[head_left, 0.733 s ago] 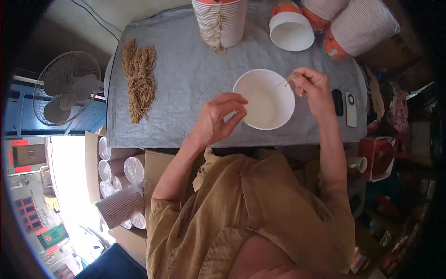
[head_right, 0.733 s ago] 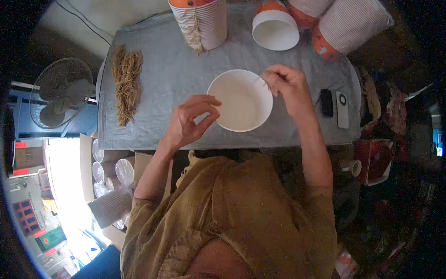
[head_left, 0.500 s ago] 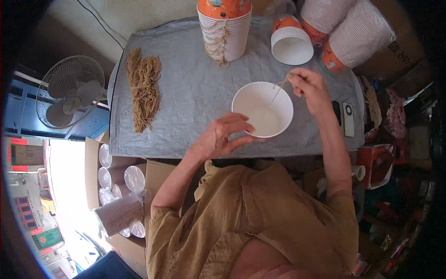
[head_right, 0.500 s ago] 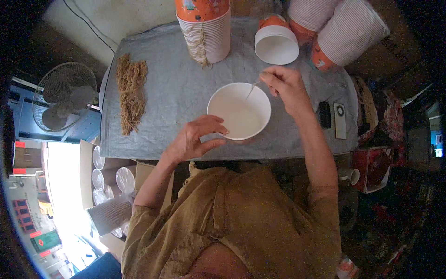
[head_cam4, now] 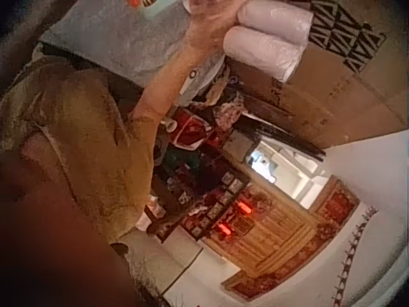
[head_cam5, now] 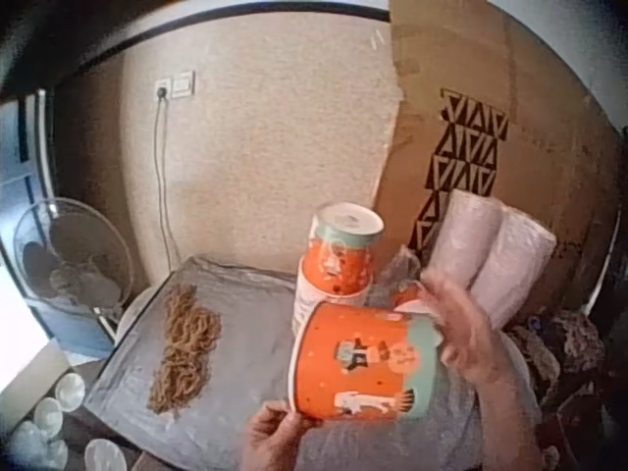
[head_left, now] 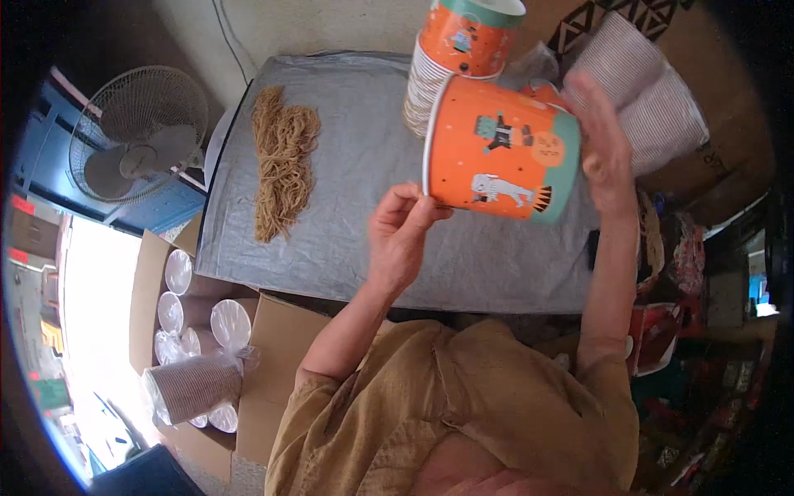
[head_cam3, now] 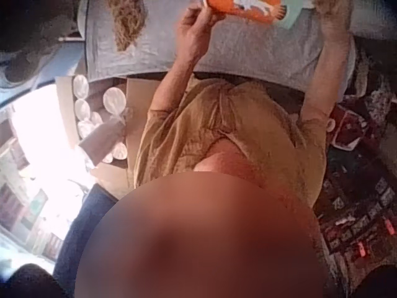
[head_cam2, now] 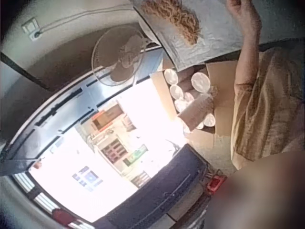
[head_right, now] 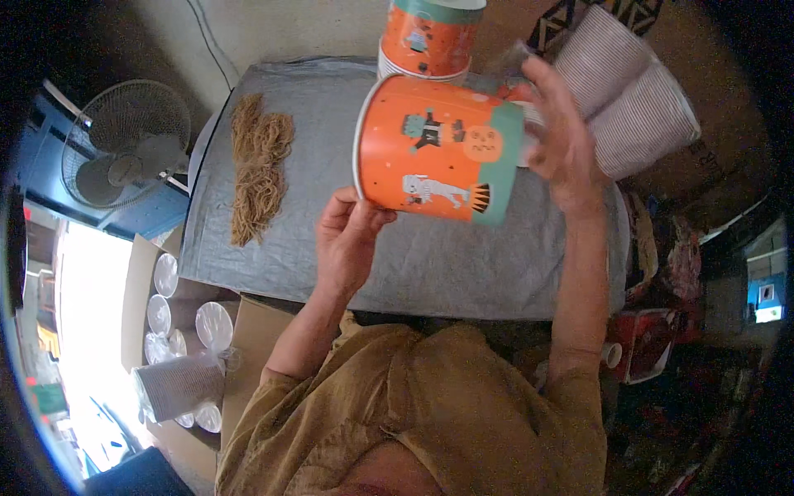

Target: Threading strings through holes in paper bowls to create handles and then stacking the bowls for packaging.

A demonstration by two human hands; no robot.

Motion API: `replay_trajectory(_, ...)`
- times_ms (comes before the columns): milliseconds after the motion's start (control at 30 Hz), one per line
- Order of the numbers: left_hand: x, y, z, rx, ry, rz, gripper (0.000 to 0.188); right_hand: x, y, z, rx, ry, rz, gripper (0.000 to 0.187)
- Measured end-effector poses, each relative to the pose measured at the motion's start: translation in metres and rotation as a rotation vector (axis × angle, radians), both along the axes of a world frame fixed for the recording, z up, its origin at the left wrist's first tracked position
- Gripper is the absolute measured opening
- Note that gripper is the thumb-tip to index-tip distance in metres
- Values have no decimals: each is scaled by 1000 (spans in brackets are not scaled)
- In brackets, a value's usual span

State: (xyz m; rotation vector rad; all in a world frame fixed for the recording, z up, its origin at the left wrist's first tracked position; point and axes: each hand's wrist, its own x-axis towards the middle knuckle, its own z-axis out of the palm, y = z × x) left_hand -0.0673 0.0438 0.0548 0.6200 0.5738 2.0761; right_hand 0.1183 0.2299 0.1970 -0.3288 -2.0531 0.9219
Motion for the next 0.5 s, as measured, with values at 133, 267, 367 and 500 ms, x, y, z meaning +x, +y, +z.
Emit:
replay_trajectory(133,3,11,11,56,5,20,7,-5,-12,-22,-215,15,98,131)
replay_trajectory(267,10,18,20,117,61,31,7,7,-7,-30,-260,73,44,138)
replay_trajectory(367,13,28,26,155,125,21,8,51,27,-61,-394,29,-72,129)
replay_trajectory(500,12,35,41,193,309,-41,8,41,38,-50,-607,127,-92,117)
